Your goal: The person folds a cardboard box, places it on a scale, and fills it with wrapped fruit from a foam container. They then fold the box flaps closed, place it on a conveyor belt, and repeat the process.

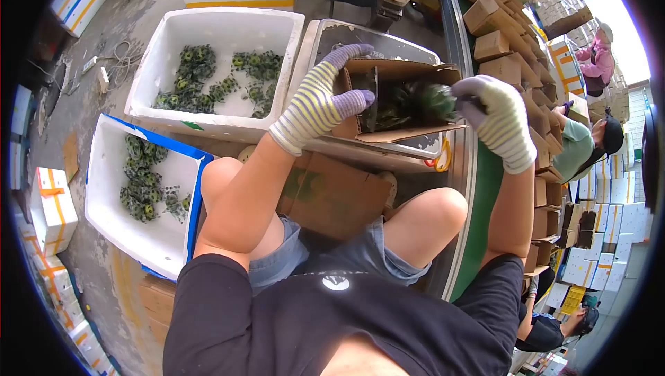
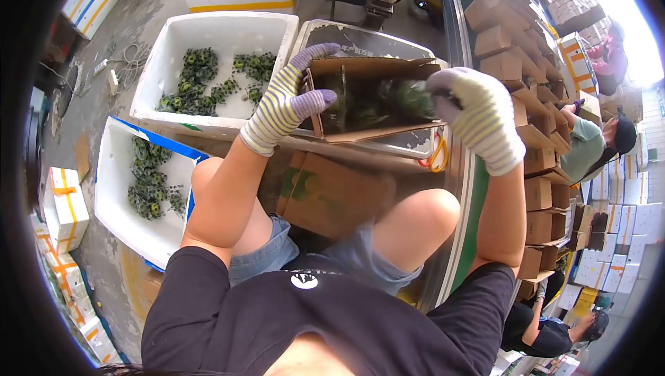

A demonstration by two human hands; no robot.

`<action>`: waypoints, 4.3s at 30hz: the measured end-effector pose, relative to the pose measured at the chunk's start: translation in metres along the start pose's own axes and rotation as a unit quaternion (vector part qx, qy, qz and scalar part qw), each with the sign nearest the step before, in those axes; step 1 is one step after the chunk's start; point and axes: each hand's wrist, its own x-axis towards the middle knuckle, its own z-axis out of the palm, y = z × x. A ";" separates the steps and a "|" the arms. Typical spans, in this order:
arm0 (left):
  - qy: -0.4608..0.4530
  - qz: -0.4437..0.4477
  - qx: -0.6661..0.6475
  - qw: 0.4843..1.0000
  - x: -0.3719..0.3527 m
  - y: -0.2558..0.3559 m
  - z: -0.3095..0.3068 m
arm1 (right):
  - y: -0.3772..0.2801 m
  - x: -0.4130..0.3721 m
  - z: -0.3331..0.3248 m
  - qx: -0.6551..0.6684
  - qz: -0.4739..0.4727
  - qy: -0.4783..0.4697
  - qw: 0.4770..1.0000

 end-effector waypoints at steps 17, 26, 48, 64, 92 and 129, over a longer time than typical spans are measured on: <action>0.038 -0.044 -0.127 0.990 0.003 0.008 0.006 | -0.008 0.052 0.052 0.109 0.007 -0.153 0.982; 0.074 -0.031 -0.084 0.993 0.005 0.004 0.011 | 0.020 -0.002 0.009 0.392 0.166 0.010 0.905; 0.053 -0.079 -0.134 0.986 0.008 0.004 0.007 | -0.036 0.073 0.045 -0.248 -0.038 -0.295 0.922; 0.109 -0.002 -0.059 0.992 0.018 -0.039 0.011 | -0.006 0.060 0.051 0.114 -0.032 -0.154 0.981; 0.319 0.367 0.010 0.874 -0.013 0.074 0.020 | 0.012 0.037 0.077 0.410 0.037 0.142 0.900; 0.381 -0.477 0.412 0.677 -0.335 -0.194 -0.504 | 0.083 -0.018 0.065 -0.051 0.211 0.368 0.904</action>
